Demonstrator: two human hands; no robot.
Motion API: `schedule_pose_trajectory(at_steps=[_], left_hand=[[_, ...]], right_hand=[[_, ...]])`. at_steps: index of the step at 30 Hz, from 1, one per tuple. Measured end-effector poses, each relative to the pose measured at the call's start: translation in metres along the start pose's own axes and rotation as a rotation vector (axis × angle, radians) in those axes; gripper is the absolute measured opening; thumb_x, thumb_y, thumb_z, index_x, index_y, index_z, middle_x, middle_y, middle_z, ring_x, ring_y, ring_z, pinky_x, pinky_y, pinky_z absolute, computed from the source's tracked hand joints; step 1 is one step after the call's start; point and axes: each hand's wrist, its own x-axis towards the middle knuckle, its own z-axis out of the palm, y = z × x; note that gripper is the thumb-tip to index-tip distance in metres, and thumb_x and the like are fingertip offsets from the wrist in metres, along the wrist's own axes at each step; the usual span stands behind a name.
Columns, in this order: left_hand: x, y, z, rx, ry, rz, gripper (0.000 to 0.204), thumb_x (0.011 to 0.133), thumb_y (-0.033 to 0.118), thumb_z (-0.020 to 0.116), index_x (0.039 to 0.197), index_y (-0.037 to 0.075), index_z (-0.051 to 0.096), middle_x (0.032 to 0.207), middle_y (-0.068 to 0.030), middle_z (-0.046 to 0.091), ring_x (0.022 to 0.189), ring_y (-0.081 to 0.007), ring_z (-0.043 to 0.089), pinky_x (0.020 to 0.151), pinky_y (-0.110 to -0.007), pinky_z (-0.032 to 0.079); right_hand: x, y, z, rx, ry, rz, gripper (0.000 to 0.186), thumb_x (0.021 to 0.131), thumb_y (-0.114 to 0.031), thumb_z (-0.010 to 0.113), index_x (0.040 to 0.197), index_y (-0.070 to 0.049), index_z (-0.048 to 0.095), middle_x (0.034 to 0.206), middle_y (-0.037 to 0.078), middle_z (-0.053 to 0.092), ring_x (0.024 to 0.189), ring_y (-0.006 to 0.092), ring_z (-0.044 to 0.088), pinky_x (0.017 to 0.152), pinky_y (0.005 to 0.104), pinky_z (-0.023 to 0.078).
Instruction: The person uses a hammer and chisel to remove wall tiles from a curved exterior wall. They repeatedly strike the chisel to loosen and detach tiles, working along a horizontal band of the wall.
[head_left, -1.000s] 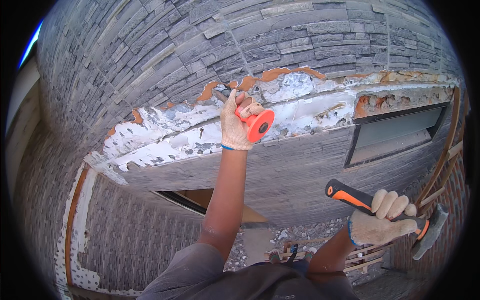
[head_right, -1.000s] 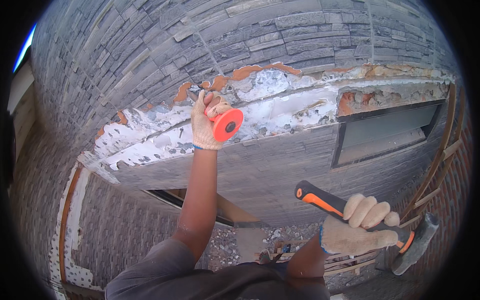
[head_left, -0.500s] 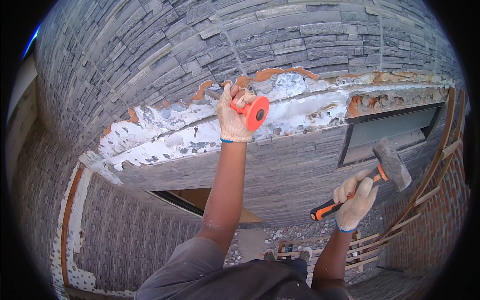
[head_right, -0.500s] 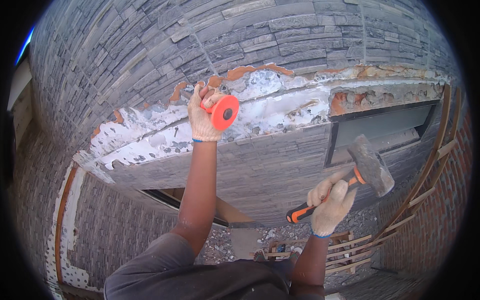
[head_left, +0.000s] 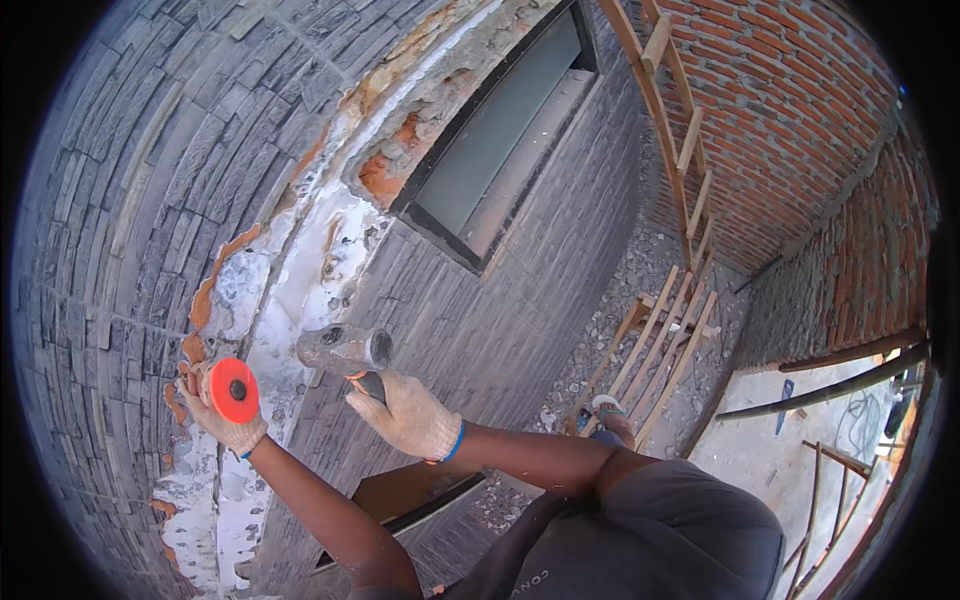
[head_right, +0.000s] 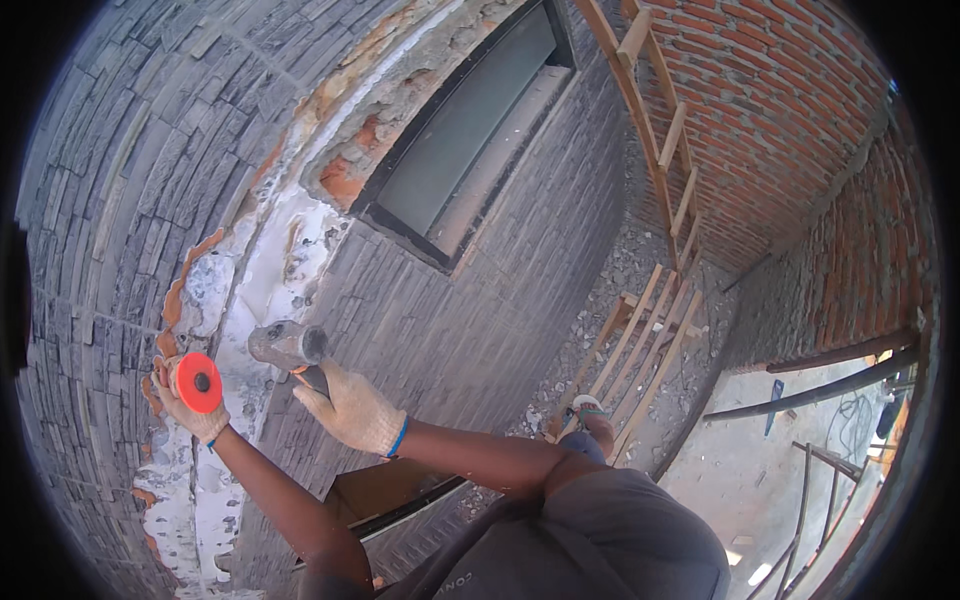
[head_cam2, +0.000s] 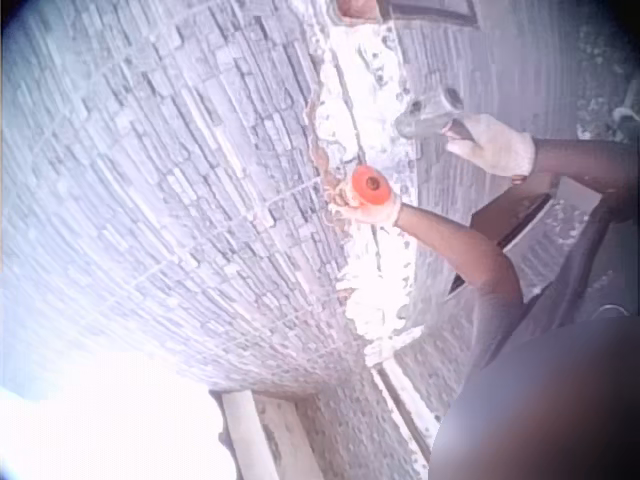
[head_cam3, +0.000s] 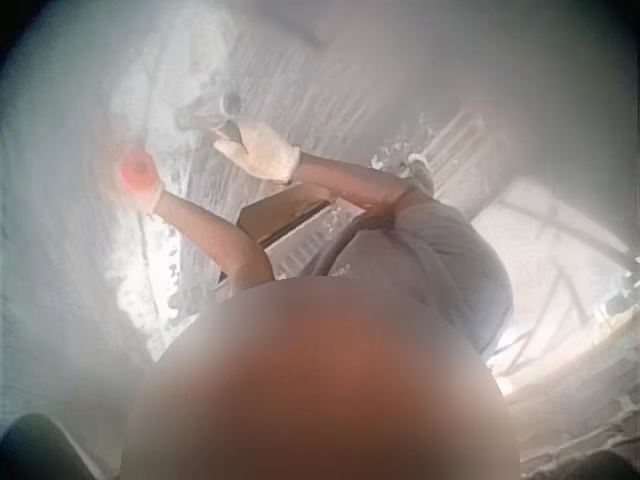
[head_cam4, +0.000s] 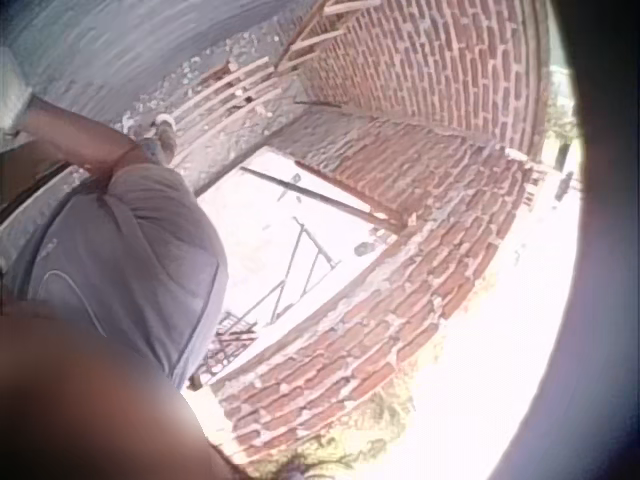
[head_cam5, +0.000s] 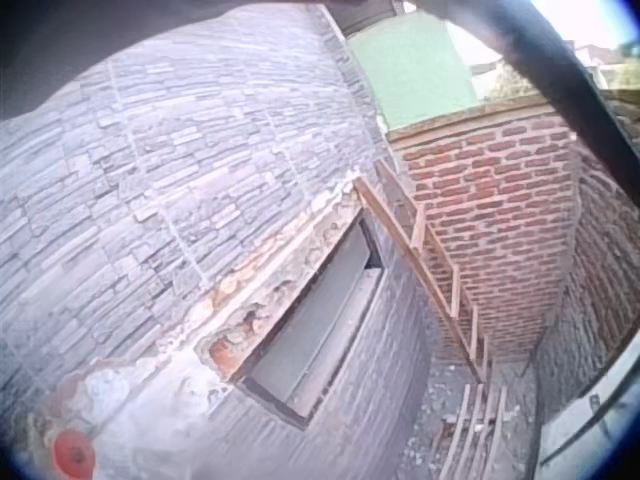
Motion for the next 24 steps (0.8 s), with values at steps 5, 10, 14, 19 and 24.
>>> schedule_pose_trajectory(at_steps=[5,10,14,19,24], left_hand=[[-0.004,0.013,-0.010,-0.132,-0.326,-0.091,0.022,0.105,0.015,0.054,0.084,0.011,0.047,0.070,0.0033,0.041,0.063,-0.0081,0.044,0.066,-0.025,0.042],[-0.013,0.018,-0.019,-0.205,0.021,-0.049,0.031,0.103,0.024,0.059,0.079,0.010,0.044,0.065,0.0022,0.038,0.060,-0.0115,0.042,0.063,-0.029,0.043],[-0.008,0.018,-0.020,-0.175,0.085,0.036,0.028,0.103,0.022,0.060,0.082,0.009,0.046,0.065,0.0016,0.039,0.061,-0.0123,0.043,0.063,-0.029,0.044],[-0.011,0.021,-0.025,-0.075,0.216,-0.016,0.031,0.103,0.020,0.058,0.078,0.009,0.042,0.064,0.0026,0.036,0.058,-0.0103,0.041,0.059,-0.026,0.043],[-0.025,0.032,-0.028,-0.236,-0.041,-0.066,0.031,0.103,0.020,0.056,0.078,0.009,0.041,0.064,0.0030,0.035,0.056,-0.0093,0.040,0.057,-0.025,0.041]], right_hand=[[0.027,-0.023,-0.061,0.400,-0.050,0.190,0.020,0.105,-0.021,0.050,0.091,-0.008,0.046,0.059,0.001,0.047,0.042,0.0100,0.044,0.041,0.0288,0.040],[0.079,-0.095,-0.096,0.895,0.174,-0.343,0.028,0.110,-0.035,0.045,0.101,-0.009,0.048,0.066,-0.003,0.031,0.048,0.0083,0.027,0.043,0.0283,0.029],[0.078,-0.111,-0.045,1.396,-0.022,-0.508,0.032,0.108,-0.041,0.049,0.105,-0.009,0.051,0.072,-0.001,0.041,0.054,0.0120,0.036,0.053,0.0307,0.040],[-0.004,-0.047,0.053,0.485,-0.189,0.000,0.042,0.101,-0.036,0.059,0.124,-0.001,0.058,0.097,0.023,0.066,0.090,0.0422,0.061,0.078,0.0462,0.053],[0.009,-0.025,-0.003,0.355,-0.011,0.114,0.034,0.102,-0.028,0.054,0.119,0.001,0.055,0.082,0.018,0.061,0.073,0.0319,0.058,0.062,0.0420,0.049]])
